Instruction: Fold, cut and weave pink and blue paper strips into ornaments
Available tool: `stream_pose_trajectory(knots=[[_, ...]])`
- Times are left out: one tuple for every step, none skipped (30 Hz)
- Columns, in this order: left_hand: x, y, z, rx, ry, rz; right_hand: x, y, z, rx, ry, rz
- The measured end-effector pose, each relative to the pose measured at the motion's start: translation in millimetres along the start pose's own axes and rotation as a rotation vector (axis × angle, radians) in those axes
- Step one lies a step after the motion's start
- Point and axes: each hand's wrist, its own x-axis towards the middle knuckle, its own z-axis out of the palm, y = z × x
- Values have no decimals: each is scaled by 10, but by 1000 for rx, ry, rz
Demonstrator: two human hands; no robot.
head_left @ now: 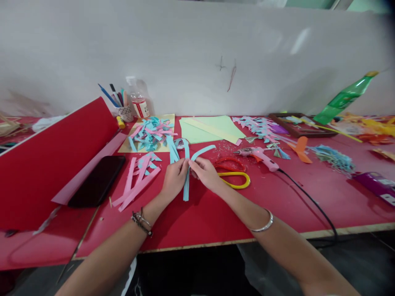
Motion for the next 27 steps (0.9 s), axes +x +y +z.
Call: stream_pose_trajectory(knots=[[-1, 0, -2, 7, 17, -7, -3, -4, 3, -16, -12, -2], [-2, 1, -3, 9, 29, -13, -4, -8, 5, -27, -24, -3], [-1, 1, -4, 4, 40, -18, -5, -11, 5, -31, -34, 0], [0, 1, -5, -7, 55, -25, -6, -13, 3, -29, -37, 4], [3, 0, -5, -22, 74, -34, -6, -14, 0, -26, -36, 8], [6, -1, -6, -37, 94, -46, -5, -13, -4, -21, -29, 11], [11, -4, -6, -50, 108, -54, -4, -11, -8, -14, -15, 12], [16, -6, -6, -62, 108, -57, -1, -7, -12, -4, 5, 12], [20, -9, -5, -75, 92, -51, 2, -2, -17, 9, 29, 13], [23, -10, -3, -85, 62, -40, 5, 3, -21, 26, 58, 13], [24, -11, 0, -88, 27, -27, 9, 8, -24, 43, 86, 15], [24, -10, 2, -79, 0, -17, 13, 11, -26, 58, 110, 16], [22, -8, 4, -59, -10, -13, 16, 12, -26, 64, 124, 17], [18, -5, 4, -33, -5, -13, 17, 11, -25, 62, 126, 19], [14, -3, 3, -6, 6, -12, 18, 6, -22, 53, 116, 24], [8, 0, 1, 15, 14, -8, 17, 0, -17, 40, 96, 31], [3, 2, -1, 27, 17, -1, 15, -7, -12, 27, 71, 39], [-3, 5, -5, 30, 13, 8, 12, -14, -8, 16, 48, 47], [-8, 7, -9, 31, 5, 16, 9, -21, -4, 8, 28, 51], [-11, 9, -12, 33, 0, 20, 6, -26, -1, 3, 13, 49], [-14, 10, -16, 34, 2, 21, 2, -29, 0, 2, 2, 44], [-14, 11, -20, 33, 7, 18, -2, -30, 0, 3, -5, 36], [-12, 10, -23, 30, 21, 11, -5, -30, 0, 6, -7, 31], [-8, 8, -25, 27, 43, 1, -7, -28, -1, 8, -5, 29], [-2, 5, -27, 24, 71, -11, -8, -26, -3, 11, 1, 32], [5, 1, -27, 21, 93, -21, -8, -22, -5, 15, 12, 37], [12, -2, -26, 17, 99, -28, -6, -17, -7, 21, 28, 43]])
